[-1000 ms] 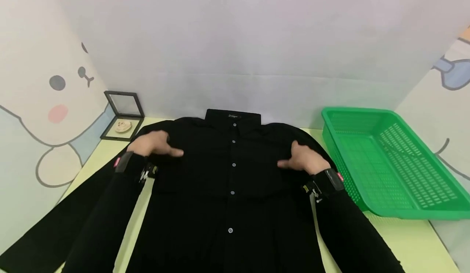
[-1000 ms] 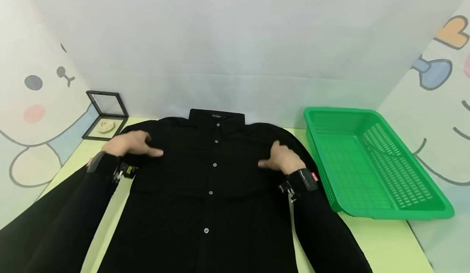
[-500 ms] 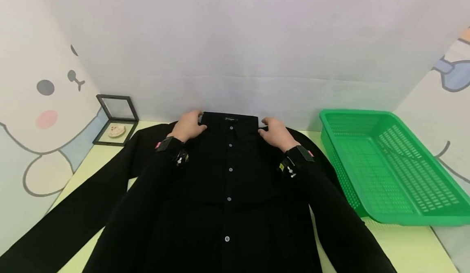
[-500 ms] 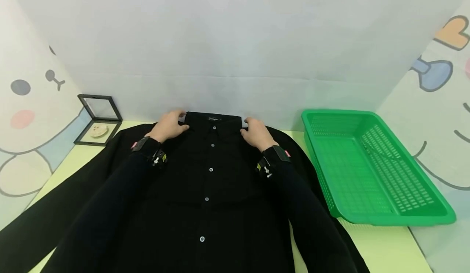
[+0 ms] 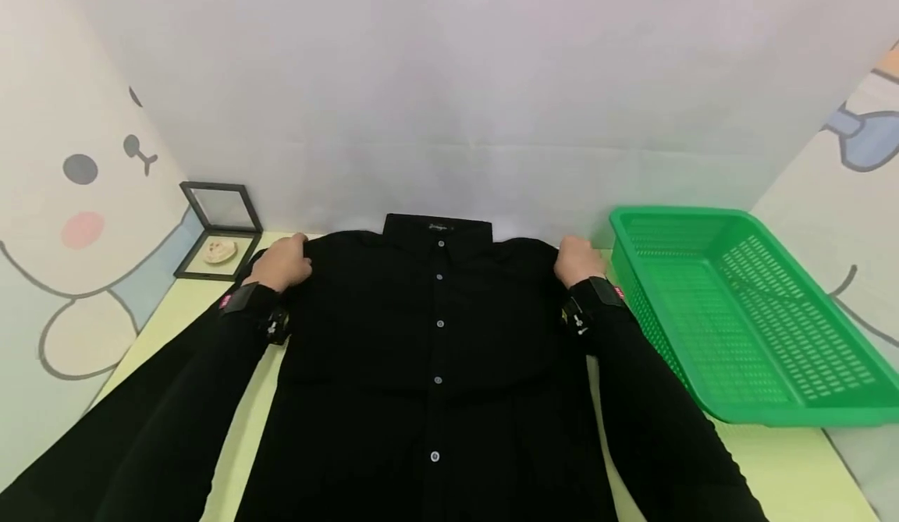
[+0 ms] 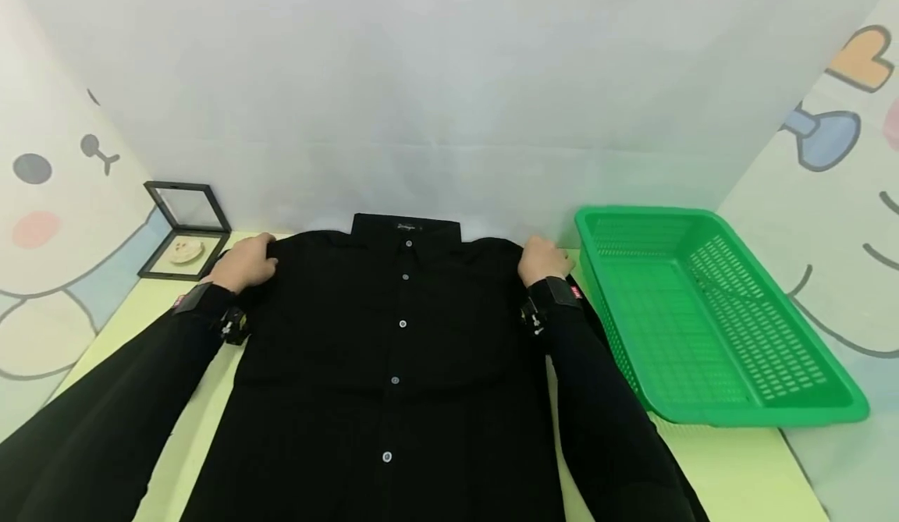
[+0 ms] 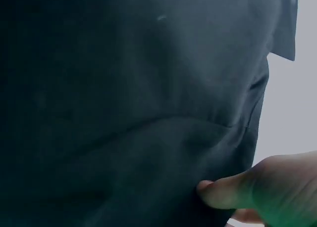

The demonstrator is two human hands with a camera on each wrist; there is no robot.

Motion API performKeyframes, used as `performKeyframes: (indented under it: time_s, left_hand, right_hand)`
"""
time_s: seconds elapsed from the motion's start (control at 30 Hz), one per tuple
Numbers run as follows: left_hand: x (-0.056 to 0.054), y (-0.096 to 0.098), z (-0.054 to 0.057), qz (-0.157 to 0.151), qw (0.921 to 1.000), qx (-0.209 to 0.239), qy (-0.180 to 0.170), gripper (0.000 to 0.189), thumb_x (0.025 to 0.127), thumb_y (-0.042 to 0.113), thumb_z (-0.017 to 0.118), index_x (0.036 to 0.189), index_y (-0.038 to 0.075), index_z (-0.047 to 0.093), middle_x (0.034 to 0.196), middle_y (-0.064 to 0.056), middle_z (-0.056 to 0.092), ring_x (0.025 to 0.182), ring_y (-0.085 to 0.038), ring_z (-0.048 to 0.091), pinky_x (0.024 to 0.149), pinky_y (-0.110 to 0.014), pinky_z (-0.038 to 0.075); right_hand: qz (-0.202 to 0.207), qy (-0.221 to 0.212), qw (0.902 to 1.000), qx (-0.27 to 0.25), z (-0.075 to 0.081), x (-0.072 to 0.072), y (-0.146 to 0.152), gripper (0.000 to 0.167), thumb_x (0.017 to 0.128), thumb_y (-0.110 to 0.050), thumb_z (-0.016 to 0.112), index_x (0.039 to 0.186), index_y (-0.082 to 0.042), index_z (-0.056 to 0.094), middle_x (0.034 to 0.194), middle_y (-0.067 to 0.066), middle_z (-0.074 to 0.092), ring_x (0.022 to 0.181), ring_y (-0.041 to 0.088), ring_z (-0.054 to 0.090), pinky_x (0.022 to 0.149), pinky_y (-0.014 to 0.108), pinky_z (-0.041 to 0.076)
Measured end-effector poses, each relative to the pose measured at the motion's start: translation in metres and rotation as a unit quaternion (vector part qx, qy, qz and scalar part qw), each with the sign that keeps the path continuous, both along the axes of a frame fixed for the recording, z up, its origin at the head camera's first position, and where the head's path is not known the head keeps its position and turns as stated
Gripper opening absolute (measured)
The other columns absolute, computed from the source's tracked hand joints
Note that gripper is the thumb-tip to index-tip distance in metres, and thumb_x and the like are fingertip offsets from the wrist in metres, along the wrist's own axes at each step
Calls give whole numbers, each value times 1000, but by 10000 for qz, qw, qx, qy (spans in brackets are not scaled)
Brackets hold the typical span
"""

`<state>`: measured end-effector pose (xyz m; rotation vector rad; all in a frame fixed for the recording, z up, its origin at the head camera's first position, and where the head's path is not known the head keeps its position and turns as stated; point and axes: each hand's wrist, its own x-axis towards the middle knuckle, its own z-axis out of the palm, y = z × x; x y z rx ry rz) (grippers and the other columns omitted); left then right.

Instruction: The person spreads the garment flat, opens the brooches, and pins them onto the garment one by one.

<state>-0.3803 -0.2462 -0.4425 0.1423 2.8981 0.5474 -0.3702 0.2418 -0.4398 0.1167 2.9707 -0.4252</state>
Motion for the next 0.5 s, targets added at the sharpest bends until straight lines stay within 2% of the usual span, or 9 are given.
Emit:
performKeyframes:
  time_s: [0.07,0.1,0.17,0.23,0.33,0.4,0.5]
  left_hand:
    - [3,-5,0,-11,10000,33,4,46,105,3,45,147,-15,38,135,-42,48,123,-57,48,104,-66,41]
    - [4,-7,0,9,9999,30,123,43,105,2,46,143,-16,42,131,-42,49,120,-58,49,103,-66,42]
    - [5,-8,-1,100,9990,-18,433,29,103,0,47,125,-18,54,120,-43,53,112,-58,52,95,-66,45]
    - [6,-8,-1,312,9969,-94,712,18,101,-2,48,102,-15,60,108,-42,55,100,-59,55,83,-65,47]
    - [6,-8,-1,684,9909,-439,1070,22,99,-3,48,80,-9,58,95,-41,55,87,-58,57,67,-63,47]
    - [5,-7,0,901,9841,-751,1335,24,99,-2,48,79,-9,58,92,-40,56,86,-58,57,65,-62,47]
    - [3,-2,1,1132,9718,-1127,1735,24,101,-2,47,85,-14,60,93,-40,56,92,-58,56,67,-64,49]
  right_hand:
    - [-232,252,9994,74,0,0,3,22,104,2,41,101,11,61,101,37,60,85,53,60,72,54,45]
    - [-367,378,9985,122,1,0,3,22,103,1,42,100,11,61,101,38,61,87,54,61,75,58,48]
    - [-576,526,9968,157,2,0,3,24,104,0,42,102,12,62,102,40,61,91,57,61,83,66,50]
    - [-668,459,9966,137,2,1,2,25,105,-2,41,108,14,60,106,41,60,97,60,59,89,70,48]
    - [-702,319,9970,-60,-2,3,4,28,108,-4,40,118,15,59,111,40,60,100,59,59,89,69,49]
    - [-754,423,9961,-156,-5,3,7,30,109,-7,44,122,14,60,113,38,61,100,56,61,85,66,51]
    - [-852,669,9940,-165,-9,3,11,31,110,-12,48,124,11,63,113,36,64,98,52,65,82,63,53]
